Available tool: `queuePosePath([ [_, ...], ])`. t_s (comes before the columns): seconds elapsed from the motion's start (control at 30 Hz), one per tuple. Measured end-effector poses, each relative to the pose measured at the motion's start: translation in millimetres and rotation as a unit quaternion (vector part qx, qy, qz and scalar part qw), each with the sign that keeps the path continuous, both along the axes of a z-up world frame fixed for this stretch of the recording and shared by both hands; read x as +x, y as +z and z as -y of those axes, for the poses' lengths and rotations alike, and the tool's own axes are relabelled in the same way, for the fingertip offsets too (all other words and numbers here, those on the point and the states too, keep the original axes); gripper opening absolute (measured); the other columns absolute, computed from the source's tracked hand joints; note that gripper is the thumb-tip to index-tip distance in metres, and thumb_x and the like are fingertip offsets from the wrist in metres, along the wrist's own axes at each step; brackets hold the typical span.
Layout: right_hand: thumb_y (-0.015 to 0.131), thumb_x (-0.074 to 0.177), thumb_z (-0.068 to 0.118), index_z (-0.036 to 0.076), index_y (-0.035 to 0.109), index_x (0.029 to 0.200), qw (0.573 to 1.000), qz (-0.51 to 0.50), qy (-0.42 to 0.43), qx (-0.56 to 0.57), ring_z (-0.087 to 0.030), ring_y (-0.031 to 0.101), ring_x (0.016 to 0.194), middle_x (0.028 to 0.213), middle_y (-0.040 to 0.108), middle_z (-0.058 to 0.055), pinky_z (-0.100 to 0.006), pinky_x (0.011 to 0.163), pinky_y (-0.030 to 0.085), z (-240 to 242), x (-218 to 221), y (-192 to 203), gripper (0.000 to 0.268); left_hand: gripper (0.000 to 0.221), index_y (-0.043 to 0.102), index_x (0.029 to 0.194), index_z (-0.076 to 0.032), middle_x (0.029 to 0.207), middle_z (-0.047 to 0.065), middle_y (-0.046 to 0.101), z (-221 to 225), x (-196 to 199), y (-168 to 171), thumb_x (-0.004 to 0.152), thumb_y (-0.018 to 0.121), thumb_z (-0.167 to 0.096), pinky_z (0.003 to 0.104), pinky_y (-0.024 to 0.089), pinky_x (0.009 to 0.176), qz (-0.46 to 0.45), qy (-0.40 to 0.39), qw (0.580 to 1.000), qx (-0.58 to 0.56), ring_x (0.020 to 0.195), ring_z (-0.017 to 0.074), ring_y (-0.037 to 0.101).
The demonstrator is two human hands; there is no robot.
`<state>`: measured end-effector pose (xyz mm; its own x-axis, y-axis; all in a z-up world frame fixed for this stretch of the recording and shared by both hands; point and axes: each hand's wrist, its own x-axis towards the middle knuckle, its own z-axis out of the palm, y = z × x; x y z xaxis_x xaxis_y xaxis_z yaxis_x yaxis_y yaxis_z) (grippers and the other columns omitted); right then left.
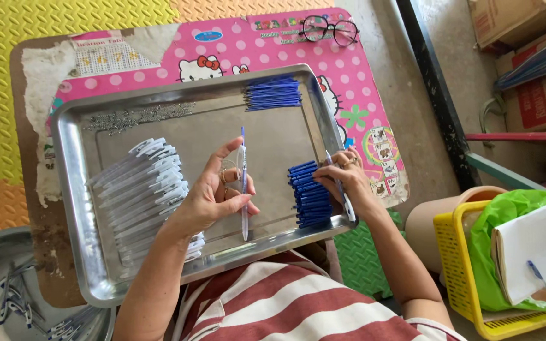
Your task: The person assembles pens by inserting ink refills into pen barrels and attaching clips, then places the finished pens into groups on a tray.
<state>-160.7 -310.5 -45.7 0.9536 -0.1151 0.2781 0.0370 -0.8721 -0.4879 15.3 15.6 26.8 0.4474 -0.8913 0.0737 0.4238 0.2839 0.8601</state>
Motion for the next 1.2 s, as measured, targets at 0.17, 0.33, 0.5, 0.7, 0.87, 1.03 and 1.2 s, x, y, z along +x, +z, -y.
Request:
queuePosePath([
  [0.17, 0.076, 0.096, 0.029, 0.024, 0.075, 0.107, 0.999, -0.021, 0.008, -0.031, -0.028, 0.057, 0.121, 0.109, 0.067, -0.002, -0.054, 0.124, 0.023, 2, 1, 1, 0.012, 0.102, 0.013, 0.169, -0.021, 0.104, 0.016, 0.066, 2, 1, -3, 0.09, 0.069, 0.01, 0.039, 0.071, 0.074, -0.003, -0.006, 1.0, -0.005, 0.079, 0.0259, 0.082],
  [0.33, 0.062, 0.104, 0.008, 0.013, 0.076, 0.117, 0.993, 0.092, 0.031, 0.065, -0.035, 0.067, 0.117, 0.114, 0.073, -0.011, -0.051, 0.116, 0.043, -47, 37, 49, 0.02, 0.102, 0.016, 0.169, -0.019, 0.103, 0.018, 0.065, 3, -5, 1, 0.088, 0.071, 0.009, 0.038, 0.071, 0.069, -0.004, -0.01, 1.0, -0.013, 0.075, 0.0281, 0.081],
  [0.5, 0.069, 0.1, 0.006, 0.014, 0.078, 0.126, 0.943, 0.274, 0.177, -0.06, -0.038, 0.063, 0.136, 0.141, 0.07, -0.017, -0.048, 0.118, 0.042, -116, 108, 122, 0.029, 0.099, 0.017, 0.17, -0.019, 0.108, 0.017, 0.068, 2, -3, -6, 0.091, 0.07, 0.011, 0.039, 0.069, 0.067, -0.047, -0.032, 0.996, -0.062, 0.079, 0.0347, 0.08],
  [0.7, 0.055, 0.107, 0.036, 0.01, 0.073, 0.127, 0.945, 0.22, 0.239, -0.046, -0.031, 0.076, 0.101, 0.104, 0.074, -0.012, -0.049, 0.112, 0.049, -115, 134, 91, 0.037, 0.093, 0.006, 0.172, -0.019, 0.1, 0.021, 0.076, 3, 9, -12, 0.103, 0.068, -0.015, 0.044, 0.07, 0.066, -0.156, 0.066, 0.979, -0.111, 0.078, 0.0389, 0.079],
  [0.87, 0.065, 0.101, 0.015, 0.015, 0.076, 0.12, 0.977, 0.084, 0.181, 0.079, -0.038, 0.075, 0.077, 0.085, 0.074, -0.011, -0.049, 0.074, 0.06, -114, 134, 69, 0.022, 0.072, 0.035, 0.161, -0.01, 0.09, 0.015, 0.072, 16, 12, -28, 0.103, 0.068, -0.038, 0.032, 0.068, 0.058, -0.02, 0.206, 0.978, -0.026, 0.068, 0.0237, 0.077],
  [1.03, 0.066, 0.101, 0.014, 0.008, 0.074, 0.12, 0.959, 0.076, 0.234, 0.142, -0.036, 0.072, 0.072, 0.079, 0.067, -0.012, -0.045, 0.069, 0.058, -97, 155, 13, 0.021, 0.031, 0.079, 0.12, 0.0, 0.067, 0.008, 0.068, 26, 20, -55, 0.101, 0.077, -0.025, 0.024, 0.062, 0.048, 0.155, 0.382, 0.91, 0.045, 0.053, 0.013, 0.07],
  [1.2, 0.075, 0.095, 0.021, 0.011, 0.074, 0.129, 0.958, 0.081, 0.219, 0.166, -0.031, 0.07, 0.071, 0.082, 0.068, -0.009, -0.041, 0.068, 0.058, -100, 152, 28, 0.036, 0.022, 0.08, 0.113, 0.003, 0.063, 0.008, 0.062, 27, 21, -54, 0.1, 0.076, -0.015, 0.022, 0.057, 0.049, 0.112, 0.465, 0.878, -0.014, 0.05, 0.0093, 0.063],
])
